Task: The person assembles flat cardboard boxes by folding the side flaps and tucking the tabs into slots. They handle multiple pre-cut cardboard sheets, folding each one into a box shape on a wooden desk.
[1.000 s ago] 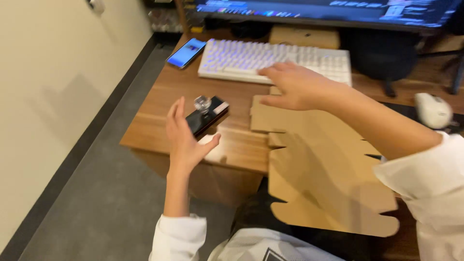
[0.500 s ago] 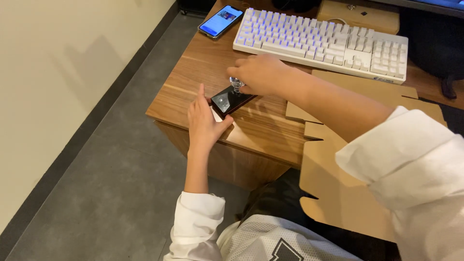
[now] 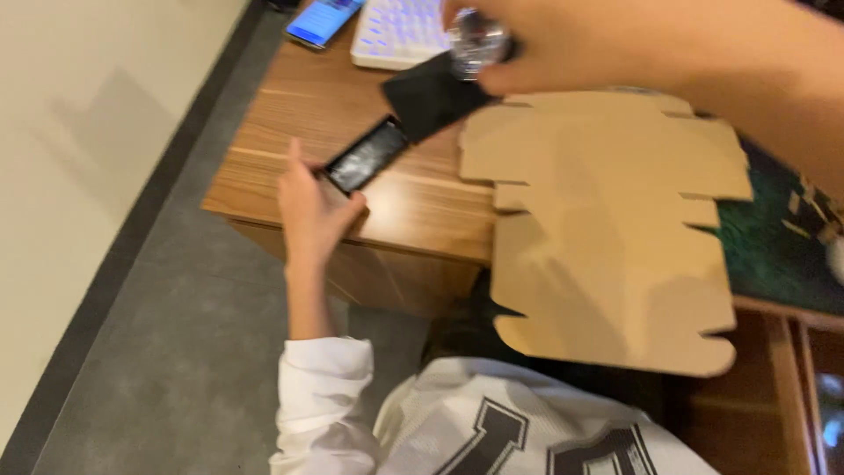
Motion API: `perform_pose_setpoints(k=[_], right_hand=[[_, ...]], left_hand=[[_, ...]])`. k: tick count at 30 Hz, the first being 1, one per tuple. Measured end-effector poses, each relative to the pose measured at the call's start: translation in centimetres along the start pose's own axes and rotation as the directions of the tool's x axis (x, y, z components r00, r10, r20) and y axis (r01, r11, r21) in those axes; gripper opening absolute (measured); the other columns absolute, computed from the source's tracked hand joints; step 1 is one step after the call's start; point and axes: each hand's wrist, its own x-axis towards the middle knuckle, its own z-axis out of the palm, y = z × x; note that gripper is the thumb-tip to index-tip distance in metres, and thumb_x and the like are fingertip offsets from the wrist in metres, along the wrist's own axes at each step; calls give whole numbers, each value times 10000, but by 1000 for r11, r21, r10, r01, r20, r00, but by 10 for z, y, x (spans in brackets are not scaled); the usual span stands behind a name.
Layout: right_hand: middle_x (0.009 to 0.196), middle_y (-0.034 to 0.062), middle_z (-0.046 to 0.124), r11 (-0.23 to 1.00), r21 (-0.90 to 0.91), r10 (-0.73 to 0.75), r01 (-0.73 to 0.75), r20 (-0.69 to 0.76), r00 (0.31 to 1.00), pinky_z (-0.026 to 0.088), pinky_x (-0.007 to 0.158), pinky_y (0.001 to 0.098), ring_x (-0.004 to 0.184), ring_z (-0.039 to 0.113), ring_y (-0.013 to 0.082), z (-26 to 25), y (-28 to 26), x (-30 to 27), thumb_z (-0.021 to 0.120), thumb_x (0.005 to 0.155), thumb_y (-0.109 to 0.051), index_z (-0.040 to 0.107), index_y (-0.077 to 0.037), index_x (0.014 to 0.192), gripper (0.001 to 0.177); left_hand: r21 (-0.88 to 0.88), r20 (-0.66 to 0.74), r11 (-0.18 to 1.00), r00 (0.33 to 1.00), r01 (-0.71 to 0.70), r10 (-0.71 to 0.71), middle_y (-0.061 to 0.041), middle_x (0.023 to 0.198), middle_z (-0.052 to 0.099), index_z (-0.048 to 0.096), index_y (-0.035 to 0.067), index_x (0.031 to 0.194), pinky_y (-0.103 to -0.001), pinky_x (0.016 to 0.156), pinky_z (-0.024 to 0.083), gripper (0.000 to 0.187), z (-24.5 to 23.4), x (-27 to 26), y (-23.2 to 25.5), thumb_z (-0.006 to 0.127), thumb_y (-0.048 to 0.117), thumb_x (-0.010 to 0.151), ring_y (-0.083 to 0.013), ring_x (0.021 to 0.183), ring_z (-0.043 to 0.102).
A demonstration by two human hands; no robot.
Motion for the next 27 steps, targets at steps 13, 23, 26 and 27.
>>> perform_pose_setpoints(k=[13, 23, 26, 27], right_hand=[[930, 56, 665, 823, 204, 545, -530, -21, 838, 416, 786, 270, 857, 603, 140, -5, -31, -229, 786, 789, -129, 705, -58, 1193, 418], [872, 48, 658, 915, 252, 343, -316, -74, 936, 442, 682, 305, 716, 592, 176, 31, -49, -231, 846, 776, -193, 684, -45, 1073, 369], [855, 45, 629, 903, 274, 353, -330, -39, 935, 432, 669, 313, 715, 570, 181, 37, -56, -232, 846, 777, -213, 677, -57, 1082, 383], [858, 37, 618, 896, 281, 362, -343, -15, 932, 430, 666, 311, 730, 565, 178, 38, -57, -233, 848, 770, -222, 673, -66, 1087, 394]], left_hand=[[-482, -13, 845, 967, -230, 256, -151, 1383, 480, 410, 27, 1374, -420, 1100, 367, 584, 11, -96, 123, 638, 218, 871, -297, 1276, 484], [-423, 356, 889, 870, -177, 342, -149, 1603, 218, 157, 46, 1529, -649, 1182, -65, 948, 22, -114, 152, 447, 653, 861, -345, 1495, 224], [-382, 397, 904, 850, -190, 346, -137, 1627, 161, 119, 52, 1542, -670, 1171, -83, 1031, 21, -115, 154, 459, 698, 815, -383, 1509, 171], [-378, 415, 906, 841, -188, 348, -127, 1634, 142, 97, 58, 1546, -682, 1164, -103, 1068, 21, -115, 156, 467, 721, 795, -405, 1517, 139]])
